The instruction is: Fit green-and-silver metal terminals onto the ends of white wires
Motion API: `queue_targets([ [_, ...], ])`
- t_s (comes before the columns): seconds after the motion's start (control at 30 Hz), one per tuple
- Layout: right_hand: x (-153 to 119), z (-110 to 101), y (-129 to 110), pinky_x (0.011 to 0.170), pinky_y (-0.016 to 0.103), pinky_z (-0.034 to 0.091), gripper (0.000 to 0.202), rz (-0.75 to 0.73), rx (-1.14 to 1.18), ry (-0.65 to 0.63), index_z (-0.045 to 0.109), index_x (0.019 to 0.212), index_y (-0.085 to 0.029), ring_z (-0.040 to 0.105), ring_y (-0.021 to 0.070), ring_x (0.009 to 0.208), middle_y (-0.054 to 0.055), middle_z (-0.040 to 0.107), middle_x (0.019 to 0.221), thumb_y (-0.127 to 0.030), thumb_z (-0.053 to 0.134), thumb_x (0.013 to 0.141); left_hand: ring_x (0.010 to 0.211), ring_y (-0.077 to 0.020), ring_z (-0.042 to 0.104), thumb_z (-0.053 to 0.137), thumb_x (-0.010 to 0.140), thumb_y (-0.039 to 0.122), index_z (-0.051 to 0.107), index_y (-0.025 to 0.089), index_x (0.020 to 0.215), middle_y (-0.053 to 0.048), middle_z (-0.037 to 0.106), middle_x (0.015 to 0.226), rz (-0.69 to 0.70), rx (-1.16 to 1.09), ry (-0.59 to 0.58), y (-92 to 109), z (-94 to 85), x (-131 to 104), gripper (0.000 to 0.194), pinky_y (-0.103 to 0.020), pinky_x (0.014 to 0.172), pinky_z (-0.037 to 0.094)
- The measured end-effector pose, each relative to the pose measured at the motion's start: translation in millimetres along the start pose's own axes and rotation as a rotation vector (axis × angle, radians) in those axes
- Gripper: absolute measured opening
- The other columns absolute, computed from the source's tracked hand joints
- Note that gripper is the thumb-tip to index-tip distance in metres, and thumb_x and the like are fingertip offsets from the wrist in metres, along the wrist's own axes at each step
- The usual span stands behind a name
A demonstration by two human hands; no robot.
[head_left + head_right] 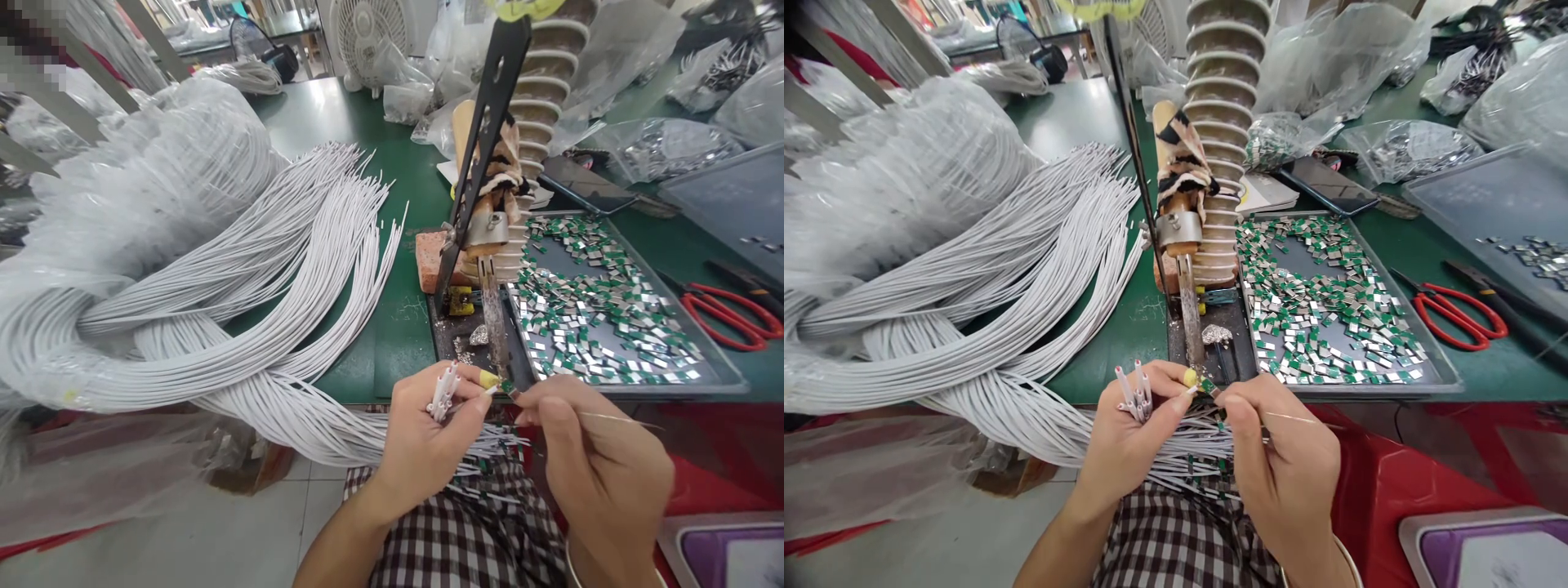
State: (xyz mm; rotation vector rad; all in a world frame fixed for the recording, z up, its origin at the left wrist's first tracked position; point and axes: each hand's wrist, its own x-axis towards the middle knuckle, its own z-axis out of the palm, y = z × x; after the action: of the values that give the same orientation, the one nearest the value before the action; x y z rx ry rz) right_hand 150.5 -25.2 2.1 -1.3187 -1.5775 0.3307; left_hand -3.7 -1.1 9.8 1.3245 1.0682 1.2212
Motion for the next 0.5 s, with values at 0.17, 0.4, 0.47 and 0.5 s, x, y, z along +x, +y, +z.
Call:
queue_targets([
  [0.17, 6, 2, 1, 0.058, 0.026, 0.053, 0.019, 0.003, -0.092, -0.041, 0.069, 0.079, -0.024, 0.064, 0.0129, 0.056, -0.002, 0.070, 0.066, -0.020, 0.060, 0.095, 0.072, -0.0163, 0.061, 0.064, 0.084, 0.009, 0.065, 0.017, 0.065, -0.003, 0.067, 0.076, -0.080, 0.057, -0.186, -4, -3.1, 2, 0.021, -0.027, 0.068, 0.048],
  [0.4, -5, 5, 4, 0.064, 0.026, 0.061, 0.024, 0.022, -0.145, 0.057, 0.075, 0.095, -0.025, 0.076, 0.0147, 0.072, 0.002, 0.079, 0.093, -0.020, 0.053, 0.100, 0.072, -0.0156, 0.060, 0.063, 0.077, 0.011, 0.056, 0.017, 0.058, -0.003, 0.066, 0.076, -0.182, -0.186, -0.120, 1, -0.6, 10, 0.021, -0.025, 0.066, 0.048],
  [0.47, -8, 7, 5, 0.070, 0.031, 0.063, 0.017, -0.017, -0.112, 0.139, 0.075, 0.099, -0.028, 0.077, 0.0182, 0.079, 0.001, 0.079, 0.092, -0.017, 0.063, 0.095, 0.071, -0.0153, 0.060, 0.064, 0.076, 0.011, 0.058, 0.017, 0.058, -0.004, 0.067, 0.077, -0.184, -0.204, -0.108, 3, -0.6, 12, 0.020, -0.025, 0.065, 0.047],
  [0.5, -9, 8, 6, 0.074, 0.034, 0.063, 0.019, -0.048, -0.085, 0.168, 0.075, 0.101, -0.029, 0.077, 0.0201, 0.083, 0.000, 0.079, 0.092, -0.014, 0.067, 0.092, 0.070, -0.0149, 0.060, 0.065, 0.076, 0.011, 0.058, 0.017, 0.058, -0.004, 0.067, 0.077, -0.182, -0.212, -0.106, 4, -0.8, 12, 0.019, -0.025, 0.064, 0.047],
])
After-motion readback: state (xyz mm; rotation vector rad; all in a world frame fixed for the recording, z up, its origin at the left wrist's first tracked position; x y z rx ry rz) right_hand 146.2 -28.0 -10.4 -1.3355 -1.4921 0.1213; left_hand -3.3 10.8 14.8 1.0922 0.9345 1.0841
